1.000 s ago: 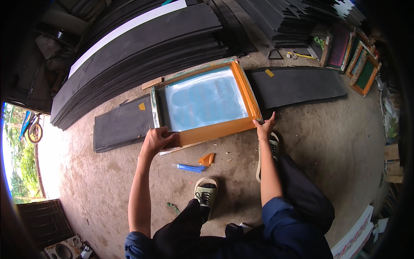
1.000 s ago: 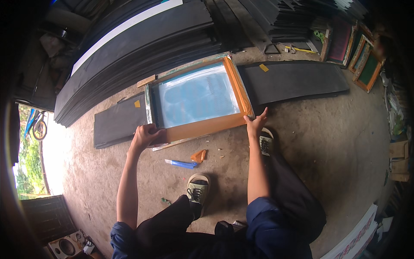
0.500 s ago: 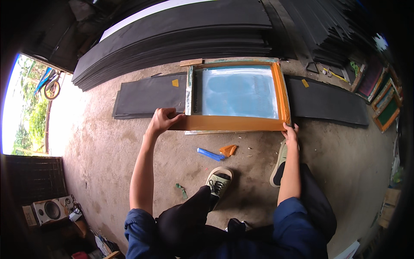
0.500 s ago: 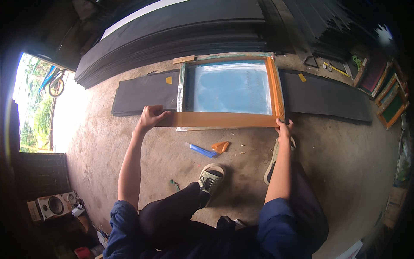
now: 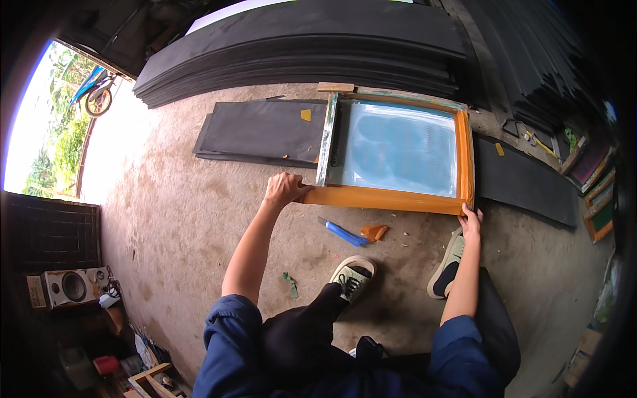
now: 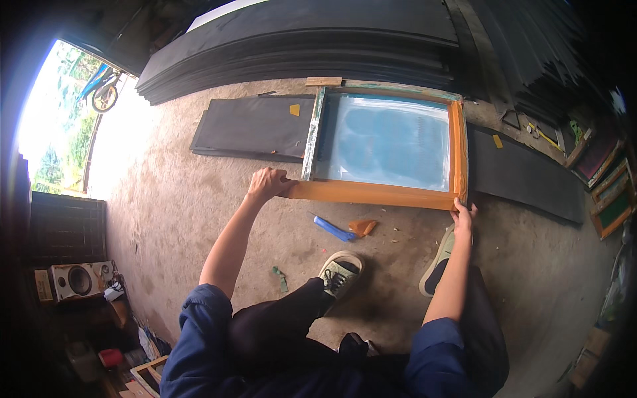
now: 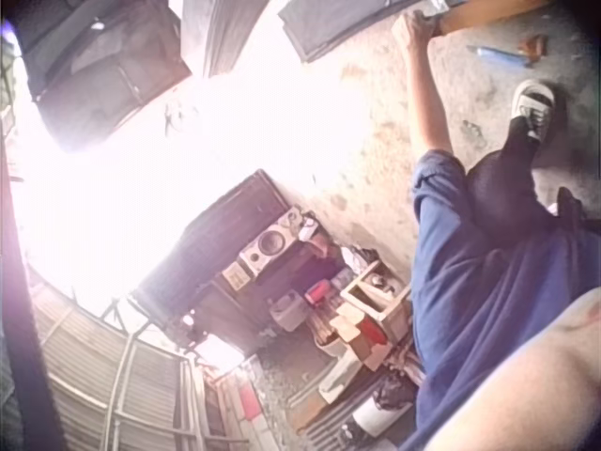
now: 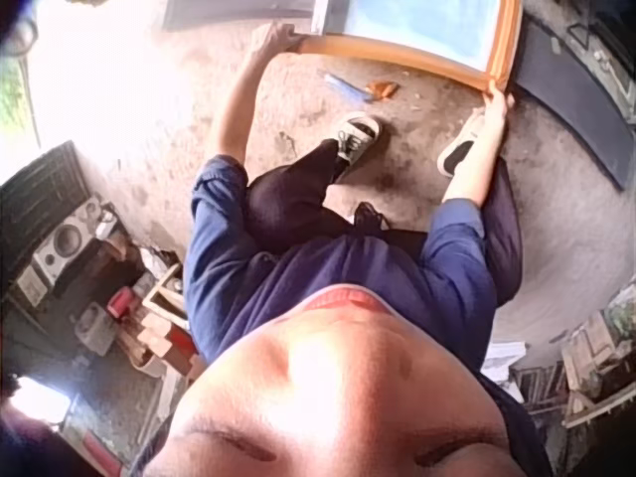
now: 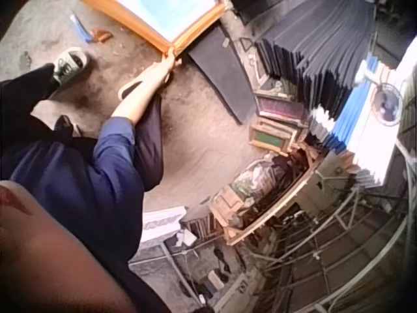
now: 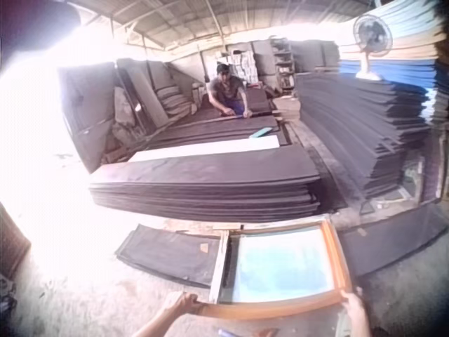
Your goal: The person sits on the floor and applies orange tape to the edges of a rectangular frame containing a translucent sheet. They repeatedly measure, cut, and smooth the tape along each side of the frame.
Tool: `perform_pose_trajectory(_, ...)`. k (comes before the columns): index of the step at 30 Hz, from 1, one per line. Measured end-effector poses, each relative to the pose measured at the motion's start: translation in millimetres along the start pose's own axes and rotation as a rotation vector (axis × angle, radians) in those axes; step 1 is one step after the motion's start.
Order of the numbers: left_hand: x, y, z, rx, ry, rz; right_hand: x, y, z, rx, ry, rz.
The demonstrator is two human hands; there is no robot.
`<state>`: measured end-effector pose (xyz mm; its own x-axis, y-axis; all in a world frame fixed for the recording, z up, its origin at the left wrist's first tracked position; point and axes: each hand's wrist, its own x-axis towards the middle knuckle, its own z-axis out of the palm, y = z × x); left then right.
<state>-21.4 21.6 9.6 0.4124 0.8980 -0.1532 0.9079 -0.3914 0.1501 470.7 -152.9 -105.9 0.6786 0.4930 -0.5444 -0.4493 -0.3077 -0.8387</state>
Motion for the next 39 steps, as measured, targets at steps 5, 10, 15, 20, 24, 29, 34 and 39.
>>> perform_pose_trajectory(5,11,-5,14,0.008,-0.005,0.024,3,-4,-4,-0.011,-0.01,0.017)
perform_pose_trajectory(10,11,-9,26,0.033,0.004,0.023,-5,-5,0,-0.018,0.001,0.023)
perform_pose_trajectory(15,9,-10,34,-0.028,-0.051,-0.032,-2,-4,0,-0.051,0.008,-0.019)
perform_pose_trajectory(20,-1,-2,34,-0.083,0.118,-0.025,0,-3,-1,-0.065,0.015,-0.005)
perform_pose_trajectory(24,-19,15,39,-0.083,0.37,0.158,-4,-3,1,-0.069,0.039,-0.019)
perform_pose_trajectory(29,-61,36,66,0.109,0.178,0.236,-9,-5,1,-0.134,0.024,0.015)
perform_pose_trajectory(34,-67,33,71,0.161,0.183,0.191,-7,5,7,-0.234,0.091,0.06)
perform_pose_trajectory(39,-59,46,61,0.136,0.248,0.177,17,-2,-12,-0.31,0.247,-0.108)
